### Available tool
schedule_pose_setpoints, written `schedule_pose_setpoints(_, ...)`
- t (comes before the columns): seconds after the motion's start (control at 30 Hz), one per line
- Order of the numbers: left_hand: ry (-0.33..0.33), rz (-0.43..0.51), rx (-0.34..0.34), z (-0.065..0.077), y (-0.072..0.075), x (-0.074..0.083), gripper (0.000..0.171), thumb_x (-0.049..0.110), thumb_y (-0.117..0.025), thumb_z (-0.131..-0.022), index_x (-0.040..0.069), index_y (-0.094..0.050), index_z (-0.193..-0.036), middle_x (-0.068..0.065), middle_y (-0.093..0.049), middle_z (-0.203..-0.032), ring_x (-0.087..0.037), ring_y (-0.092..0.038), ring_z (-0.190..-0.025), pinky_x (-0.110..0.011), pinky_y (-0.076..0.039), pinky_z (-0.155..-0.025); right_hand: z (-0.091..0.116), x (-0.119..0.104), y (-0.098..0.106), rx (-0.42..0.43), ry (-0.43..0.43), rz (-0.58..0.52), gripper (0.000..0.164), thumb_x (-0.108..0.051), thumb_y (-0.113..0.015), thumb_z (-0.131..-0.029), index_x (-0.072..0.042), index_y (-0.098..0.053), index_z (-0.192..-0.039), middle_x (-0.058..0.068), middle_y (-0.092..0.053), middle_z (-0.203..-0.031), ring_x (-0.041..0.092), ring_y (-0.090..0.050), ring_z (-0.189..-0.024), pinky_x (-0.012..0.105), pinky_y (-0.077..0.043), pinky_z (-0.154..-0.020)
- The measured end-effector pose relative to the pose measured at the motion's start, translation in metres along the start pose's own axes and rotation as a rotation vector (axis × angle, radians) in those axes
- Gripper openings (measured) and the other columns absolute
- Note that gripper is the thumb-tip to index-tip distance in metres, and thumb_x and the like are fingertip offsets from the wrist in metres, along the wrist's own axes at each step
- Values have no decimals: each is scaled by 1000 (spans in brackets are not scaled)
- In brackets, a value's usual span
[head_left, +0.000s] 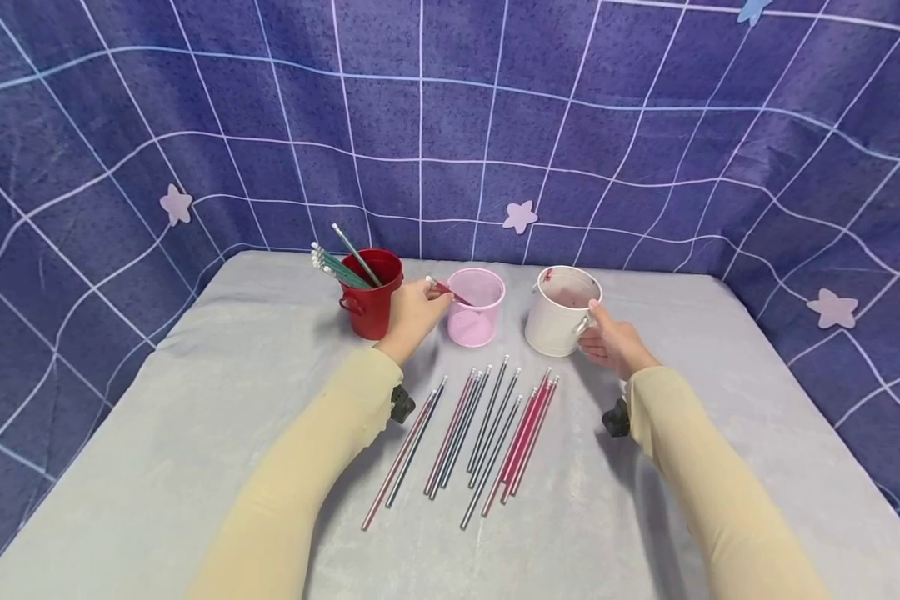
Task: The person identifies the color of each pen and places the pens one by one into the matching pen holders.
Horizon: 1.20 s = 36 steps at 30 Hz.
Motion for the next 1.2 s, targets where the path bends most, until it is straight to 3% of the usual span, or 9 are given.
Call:
schedule_pose_setpoints(0.33,6,-15,-7,-4,-4,-4,21,19,-65,-84,2,-75,-93,-9,-73,-91,-23,-68,-88,-30,-48,-71,1,2,0,18,-2,12,87,-55,-25,-99,23,-24,-137,39,-29,-141,42,-32,-135,43,-29,-109)
schedule_pose_setpoints(0.53,33,-69,-85,-2,-3,-7,21,20,-67,-84,3,-75,-95,-9,-73,-92,-23,-65,-84,-31,-47,-71,1,3,0,19,-7,14,86,-54,-25,-99,24,-24,-137,39,-30,-141,42,-32,-134,43,-28,-110)
schedule_pose_setpoints(0.63,90,-161,-199,1,0,-12,21,22,-67,-82,5,-76,-91,-7,-73,-85,-19,-60,-74,-28,-45,-66,1,2,-1,16,-4,19,87,-55,-25,-99,24,-24,-137,39,-30,-141,42,-32,-134,43,-28,-110)
schedule_pose_setpoints(0.8,199,-330,-513,7,5,-20,20,20,-67,-82,2,-69,-74,-5,-67,-64,-14,-62,-56,-25,-49,-56,2,0,-1,28,-3,30,89,-56,-26,-98,24,-26,-136,39,-30,-140,42,-33,-134,43,-30,-109)
schedule_pose_setpoints(0.9,207,-395,-657,12,6,-22,19,18,-68,-83,2,-63,-73,-6,-65,-60,-16,-64,-53,-26,-52,-54,2,0,-2,29,-5,26,89,-56,-26,-98,23,-26,-136,39,-30,-140,42,-33,-134,43,-30,-109)
schedule_pose_setpoints(1.2,164,-572,-799,35,11,-24,20,19,-73,-81,3,-62,-76,-6,-65,-58,-18,-62,-51,-28,-50,-50,2,0,-3,15,0,9,89,-56,-25,-98,23,-25,-137,40,-27,-141,43,-31,-134,44,-29,-109)
Point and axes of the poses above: each hand's wrist, its own z-axis away from the middle knuckle, its own y-axis out of the back of the hand, x = y × z, the point moved 2 cm from there along -z, towards the middle knuckle
